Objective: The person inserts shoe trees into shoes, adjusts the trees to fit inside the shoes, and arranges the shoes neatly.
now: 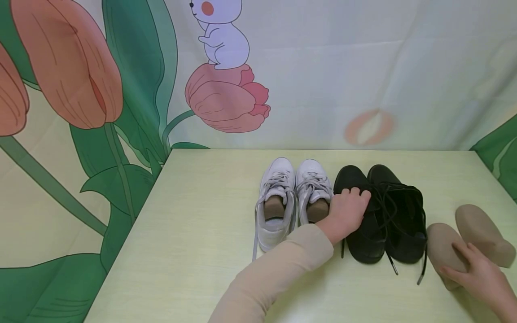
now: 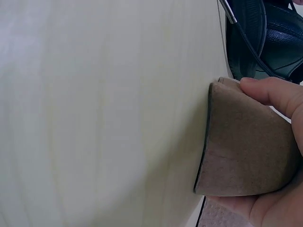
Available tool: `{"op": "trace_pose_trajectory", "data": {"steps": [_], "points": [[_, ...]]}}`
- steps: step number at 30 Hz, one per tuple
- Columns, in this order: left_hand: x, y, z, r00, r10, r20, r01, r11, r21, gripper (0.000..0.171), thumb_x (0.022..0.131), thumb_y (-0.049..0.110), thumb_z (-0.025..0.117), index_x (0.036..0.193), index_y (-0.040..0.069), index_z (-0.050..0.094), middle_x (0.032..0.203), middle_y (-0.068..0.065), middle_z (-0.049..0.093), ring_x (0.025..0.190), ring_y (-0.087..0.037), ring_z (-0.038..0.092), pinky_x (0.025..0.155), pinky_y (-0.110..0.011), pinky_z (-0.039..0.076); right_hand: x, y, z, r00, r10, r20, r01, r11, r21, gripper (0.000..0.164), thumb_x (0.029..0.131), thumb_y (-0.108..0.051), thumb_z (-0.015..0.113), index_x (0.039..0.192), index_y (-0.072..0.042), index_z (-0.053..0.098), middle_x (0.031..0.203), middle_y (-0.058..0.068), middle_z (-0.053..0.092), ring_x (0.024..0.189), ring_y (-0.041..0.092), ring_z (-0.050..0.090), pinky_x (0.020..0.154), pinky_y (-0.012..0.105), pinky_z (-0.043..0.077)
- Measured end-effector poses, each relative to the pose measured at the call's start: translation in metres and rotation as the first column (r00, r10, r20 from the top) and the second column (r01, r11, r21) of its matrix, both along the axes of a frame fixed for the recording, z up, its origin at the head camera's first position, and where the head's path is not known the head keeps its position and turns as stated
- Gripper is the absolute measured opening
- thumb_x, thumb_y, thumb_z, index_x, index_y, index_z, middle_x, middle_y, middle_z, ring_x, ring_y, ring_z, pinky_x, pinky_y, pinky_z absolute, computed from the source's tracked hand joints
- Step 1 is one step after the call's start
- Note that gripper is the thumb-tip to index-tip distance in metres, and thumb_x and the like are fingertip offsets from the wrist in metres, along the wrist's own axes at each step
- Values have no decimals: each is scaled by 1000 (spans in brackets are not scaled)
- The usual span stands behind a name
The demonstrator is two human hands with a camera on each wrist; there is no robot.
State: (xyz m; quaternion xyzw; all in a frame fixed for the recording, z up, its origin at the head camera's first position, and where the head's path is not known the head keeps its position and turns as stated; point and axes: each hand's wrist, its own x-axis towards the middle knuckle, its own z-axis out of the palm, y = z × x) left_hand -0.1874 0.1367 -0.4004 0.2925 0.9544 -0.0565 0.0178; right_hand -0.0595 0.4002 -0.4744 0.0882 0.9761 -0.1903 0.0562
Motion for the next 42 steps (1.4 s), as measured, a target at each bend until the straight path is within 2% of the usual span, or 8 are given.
{"op": "trace_pose_trajectory", "data": {"steps": [6, 10, 14, 20, 26, 33, 37, 42], "points": [[-2, 2, 0, 999, 20, 28, -20, 1000, -13, 23, 94, 25, 43, 117, 29, 39, 116, 8, 48, 99, -11, 49, 75, -25, 47, -1, 2, -1, 1000, -12, 4, 12, 1000, -8, 89, 80, -49, 58, 135, 10, 21, 132, 44, 15, 112, 61, 24, 83, 67, 27], [-2, 1, -1, 1000, 9, 13, -9, 1000, 6, 27, 91, 35, 48, 116, 29, 42, 113, 9, 50, 96, -10, 50, 72, -24, 47, -1, 2, -3, 1000, -21, -5, 21, 1000, -12, 89, 80, -49, 58, 135, 10, 21, 133, 43, 14, 114, 61, 22, 84, 67, 26], [-2, -3, -1, 1000, -26, 16, 25, 999, 40, 35, 86, 43, 52, 117, 28, 45, 111, 8, 51, 95, -10, 51, 72, -23, 47, 0, 0, -3, 1000, -28, -12, 28, 1000, -14, 88, 80, -48, 58, 134, 11, 22, 133, 43, 15, 116, 60, 20, 84, 67, 25], [-4, -10, 5, 990, -109, 84, 106, 993, 45, 39, 86, 45, 52, 122, 31, 48, 123, 7, 48, 104, -11, 50, 82, -24, 46, -1, -2, 0, 999, -28, -21, 27, 999, -31, 86, 81, -47, 58, 134, 12, 22, 133, 43, 15, 118, 59, 18, 86, 66, 24], [-4, -15, 11, 968, -195, 158, 205, 977, -55, 38, 88, 48, 46, 125, 41, 47, 144, 0, 31, 125, -14, 38, 96, -27, 39, -1, -2, 2, 999, -21, -34, 20, 999, -35, 86, 81, -46, 59, 135, 10, 22, 133, 43, 15, 115, 61, 21, 85, 67, 24], [-2, -17, 10, 962, -215, 167, 245, 952, -185, 40, 89, 56, 32, 127, 47, 39, 151, 1, 11, 135, -12, 21, 104, -27, 29, -1, -3, 3, 999, -23, -26, 22, 999, -34, 86, 81, -46, 59, 135, 11, 22, 133, 43, 15, 115, 60, 22, 84, 67, 25], [-2, -17, 7, 964, -218, 154, 245, 952, -186, 44, 89, 58, 30, 129, 44, 39, 151, 1, 11, 135, -13, 21, 105, -28, 28, -1, -4, 4, 999, -14, -44, 12, 1000, -29, 83, 81, -43, 60, 133, 11, 25, 132, 43, 18, 114, 60, 24, 84, 66, 26], [-4, -16, 5, 966, -232, 113, 247, 958, -147, 47, 89, 54, 35, 132, 35, 40, 150, 0, 17, 132, -13, 29, 102, -27, 33, -1, -4, 4, 999, -31, -32, 30, 999, -34, 85, 81, -45, 59, 135, 10, 23, 132, 43, 15, 112, 61, 24, 84, 67, 26]]}}
